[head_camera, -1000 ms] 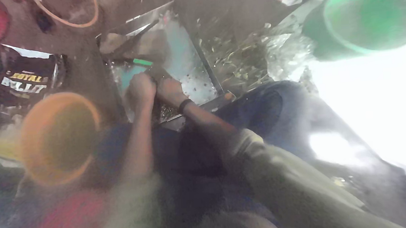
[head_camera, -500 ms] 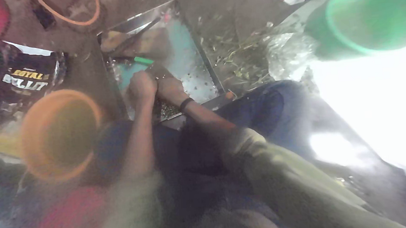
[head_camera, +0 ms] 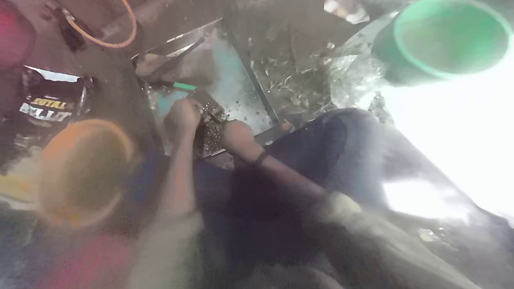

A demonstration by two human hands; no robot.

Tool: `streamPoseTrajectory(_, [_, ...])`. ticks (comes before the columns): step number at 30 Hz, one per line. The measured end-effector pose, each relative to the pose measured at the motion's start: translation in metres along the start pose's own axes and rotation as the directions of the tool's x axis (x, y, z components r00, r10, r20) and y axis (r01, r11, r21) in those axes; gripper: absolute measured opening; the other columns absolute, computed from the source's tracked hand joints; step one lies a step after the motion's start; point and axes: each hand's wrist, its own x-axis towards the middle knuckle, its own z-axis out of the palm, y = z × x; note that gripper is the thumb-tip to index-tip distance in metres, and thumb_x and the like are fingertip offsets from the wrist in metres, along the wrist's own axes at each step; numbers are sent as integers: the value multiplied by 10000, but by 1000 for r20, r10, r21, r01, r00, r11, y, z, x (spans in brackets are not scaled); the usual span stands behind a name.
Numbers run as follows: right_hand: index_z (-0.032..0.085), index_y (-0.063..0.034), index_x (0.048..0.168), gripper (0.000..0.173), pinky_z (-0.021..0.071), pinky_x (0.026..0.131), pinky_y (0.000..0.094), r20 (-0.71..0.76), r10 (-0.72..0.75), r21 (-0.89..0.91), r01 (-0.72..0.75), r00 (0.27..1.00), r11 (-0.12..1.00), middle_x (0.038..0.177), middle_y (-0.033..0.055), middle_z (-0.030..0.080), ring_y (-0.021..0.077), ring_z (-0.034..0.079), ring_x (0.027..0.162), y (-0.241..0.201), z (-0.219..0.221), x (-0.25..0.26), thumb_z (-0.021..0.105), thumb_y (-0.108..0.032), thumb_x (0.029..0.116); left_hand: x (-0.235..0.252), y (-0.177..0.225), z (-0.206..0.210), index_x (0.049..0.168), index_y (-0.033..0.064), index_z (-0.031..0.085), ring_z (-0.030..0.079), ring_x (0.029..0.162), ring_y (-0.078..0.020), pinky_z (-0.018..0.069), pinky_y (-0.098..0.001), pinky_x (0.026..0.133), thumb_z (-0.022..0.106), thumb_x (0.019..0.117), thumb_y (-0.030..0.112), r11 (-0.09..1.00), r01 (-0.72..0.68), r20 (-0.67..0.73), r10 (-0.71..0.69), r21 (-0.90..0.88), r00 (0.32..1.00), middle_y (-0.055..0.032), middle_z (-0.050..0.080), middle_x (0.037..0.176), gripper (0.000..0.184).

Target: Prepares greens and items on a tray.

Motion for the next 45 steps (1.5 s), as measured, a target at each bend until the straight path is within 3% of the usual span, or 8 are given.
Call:
streamPoseTrajectory(6, [709,-53,983,263,562,713,604,62,43,-66,-39,997,997,960,183,724,380,718,913,7,3,12,643,-307,960,-3,-1,-7,1299,182,721,701,1105,-350,543,-624,969,736,925,178,997,40,8,-40,-64,999,-118,748,1159,375])
streamPoseTrajectory(13, [693,-22,990,182,565,658,614,7,-45,-4,45,999,999,945,212,709,405,713,860,1,-2,17,677,-199,949,-10,0,-12,1079,162,790,710,1082,-372,550,-658,915,753,906,207,992,126,48,-126,2,991,-134,756,1135,183])
streamPoseTrajectory(22, [727,-43,1079,370,559,809,647,50,-86,-126,91,995,988,1143,212,722,414,700,1075,-50,-13,70,493,-328,1061,-5,8,-13,1097,103,778,683,1143,-406,540,-647,952,669,965,214,979,187,72,-193,81,979,-192,729,1179,205])
streamPoseTrajectory(26, [716,-17,1090,298,551,821,668,64,-21,-115,29,998,993,1146,247,708,449,684,1092,-55,-5,66,526,-242,1045,-1,7,-10,1090,100,784,682,1130,-414,536,-649,948,676,945,183,983,173,72,-177,59,982,-204,732,1154,198])
streamPoseTrajectory(30, [698,-9,1027,164,577,684,622,-3,-61,-109,60,998,992,996,236,706,433,712,905,-32,15,26,645,-158,981,1,6,-12,1043,87,789,693,1093,-417,545,-648,924,697,936,180,981,193,66,-194,28,979,-214,736,1111,169])
streamPoseTrajectory(34, [714,-29,1026,205,572,742,605,98,-17,-216,38,995,976,1035,201,725,400,715,955,-10,14,16,642,-212,969,0,6,-10,1064,114,790,699,1096,-405,553,-645,923,687,955,208,984,172,63,-175,44,983,-189,742,1126,177])
streamPoseTrajectory(39, [684,-26,981,166,566,609,592,-53,-96,-88,91,994,992,915,211,704,400,714,805,-25,-9,18,670,-189,956,-7,11,-13,1064,111,789,699,1092,-407,545,-658,919,696,954,218,981,190,39,-192,39,981,-190,742,1137,179])
streamPoseTrajectory(45, [709,-8,1135,330,551,830,679,29,-80,-85,82,996,993,1173,250,708,454,688,1093,-59,-14,66,482,-236,1060,-10,15,-11,1070,78,766,698,1094,-417,559,-646,901,638,991,193,976,191,23,-195,106,981,-207,730,1144,190])
